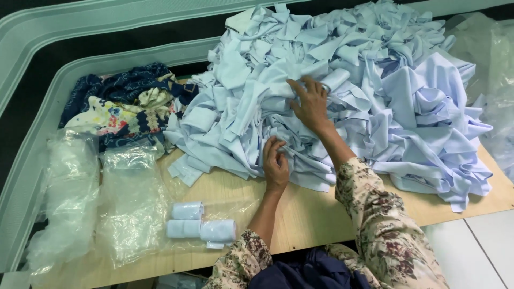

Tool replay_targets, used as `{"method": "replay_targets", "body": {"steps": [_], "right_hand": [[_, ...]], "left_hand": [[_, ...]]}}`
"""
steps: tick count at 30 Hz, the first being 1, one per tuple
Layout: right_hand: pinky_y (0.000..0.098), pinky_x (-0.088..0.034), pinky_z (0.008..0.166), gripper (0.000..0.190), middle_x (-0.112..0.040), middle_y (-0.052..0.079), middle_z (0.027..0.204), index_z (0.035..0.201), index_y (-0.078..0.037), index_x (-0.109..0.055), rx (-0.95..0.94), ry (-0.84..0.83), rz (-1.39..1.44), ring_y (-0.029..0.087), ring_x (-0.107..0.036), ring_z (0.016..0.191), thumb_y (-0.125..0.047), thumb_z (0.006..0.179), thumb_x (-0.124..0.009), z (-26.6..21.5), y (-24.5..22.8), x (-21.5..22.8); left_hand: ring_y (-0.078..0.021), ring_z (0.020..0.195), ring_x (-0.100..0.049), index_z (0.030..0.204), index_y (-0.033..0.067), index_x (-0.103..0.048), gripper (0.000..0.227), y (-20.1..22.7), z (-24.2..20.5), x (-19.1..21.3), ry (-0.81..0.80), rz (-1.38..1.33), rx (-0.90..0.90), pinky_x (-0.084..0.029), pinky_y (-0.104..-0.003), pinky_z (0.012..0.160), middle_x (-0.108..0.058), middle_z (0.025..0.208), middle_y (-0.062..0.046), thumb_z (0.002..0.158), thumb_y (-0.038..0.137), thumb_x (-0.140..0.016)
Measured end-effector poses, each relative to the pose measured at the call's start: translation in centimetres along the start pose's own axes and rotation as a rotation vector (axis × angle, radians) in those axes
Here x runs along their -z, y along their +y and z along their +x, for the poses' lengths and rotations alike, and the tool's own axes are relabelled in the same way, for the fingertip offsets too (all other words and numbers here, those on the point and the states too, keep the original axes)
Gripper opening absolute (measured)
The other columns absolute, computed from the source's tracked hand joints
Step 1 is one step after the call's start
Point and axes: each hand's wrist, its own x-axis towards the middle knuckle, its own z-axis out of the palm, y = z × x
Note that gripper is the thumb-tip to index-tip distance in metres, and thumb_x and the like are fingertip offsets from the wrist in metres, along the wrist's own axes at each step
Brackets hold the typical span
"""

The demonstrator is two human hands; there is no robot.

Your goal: Folding light blue fabric pieces and placing them into small plastic bags for packaging.

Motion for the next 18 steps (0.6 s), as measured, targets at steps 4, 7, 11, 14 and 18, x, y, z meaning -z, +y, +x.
{"method": "replay_targets", "body": {"steps": [4, 7, 11, 14, 18], "right_hand": [[0.0585, -0.052, 0.084, 0.057, -0.045, 0.015, 0.139, 0.144, -0.029, -0.06, 0.029, -0.028, -0.085, 0.04, -0.051, 0.119, -0.021, 0.089, -0.074, 1.2, -0.8, -2.9], [0.0487, -0.05, 0.084, 0.016, -0.053, 0.006, 0.132, 0.098, -0.026, -0.077, 0.053, -0.014, -0.079, 0.033, -0.054, 0.118, -0.015, 0.089, -0.07, -0.2, 0.1, -4.0], [0.0496, -0.047, 0.096, 0.009, -0.064, 0.003, 0.127, 0.094, -0.021, -0.073, 0.071, -0.187, 0.007, 0.029, -0.054, 0.126, -0.014, 0.088, -0.07, -4.0, 1.0, -0.7], [0.0486, -0.046, 0.097, 0.005, -0.065, 0.003, 0.13, 0.091, -0.019, -0.072, 0.099, -0.25, 0.09, 0.029, -0.053, 0.13, -0.016, 0.088, -0.074, -7.1, 1.1, 3.6], [0.0597, -0.044, 0.101, 0.012, -0.064, 0.018, 0.138, 0.096, -0.009, -0.071, -0.009, -0.278, 0.547, 0.046, -0.05, 0.136, -0.019, 0.091, -0.076, -9.2, 0.8, 10.5]], "left_hand": [[-0.0371, 0.133, -0.051, 0.127, 0.009, -0.065, 0.043, 0.1, 0.2, 0.0, 0.0, 0.006, 0.007, -0.061, -0.031, 0.089, -0.047, 0.145, -0.018, 0.091, -0.007, -0.047], [-0.0379, 0.131, -0.053, 0.126, 0.0079, -0.064, 0.041, -0.1, 0.0, 0.2, -0.012, -0.007, -0.004, -0.062, -0.032, 0.086, -0.047, 0.145, -0.02, 0.091, -0.006, -0.048], [-0.0369, 0.129, -0.054, 0.128, 0.0071, -0.063, 0.041, -0.1, -0.3, 0.1, -0.006, -0.054, 0.022, -0.062, -0.031, 0.087, -0.046, 0.146, -0.021, 0.093, -0.004, -0.046], [-0.0378, 0.127, -0.055, 0.131, 0.0045, -0.06, 0.042, -0.5, -0.6, 0.2, -0.004, -0.044, 0.026, -0.063, -0.031, 0.084, -0.046, 0.144, -0.023, 0.092, -0.005, -0.047], [-0.028, 0.124, -0.061, 0.143, 0.0039, -0.046, 0.052, -0.5, -0.8, -0.1, 0.016, -0.06, 0.019, -0.062, -0.03, 0.085, -0.05, 0.141, -0.017, 0.092, -0.001, -0.053]]}}
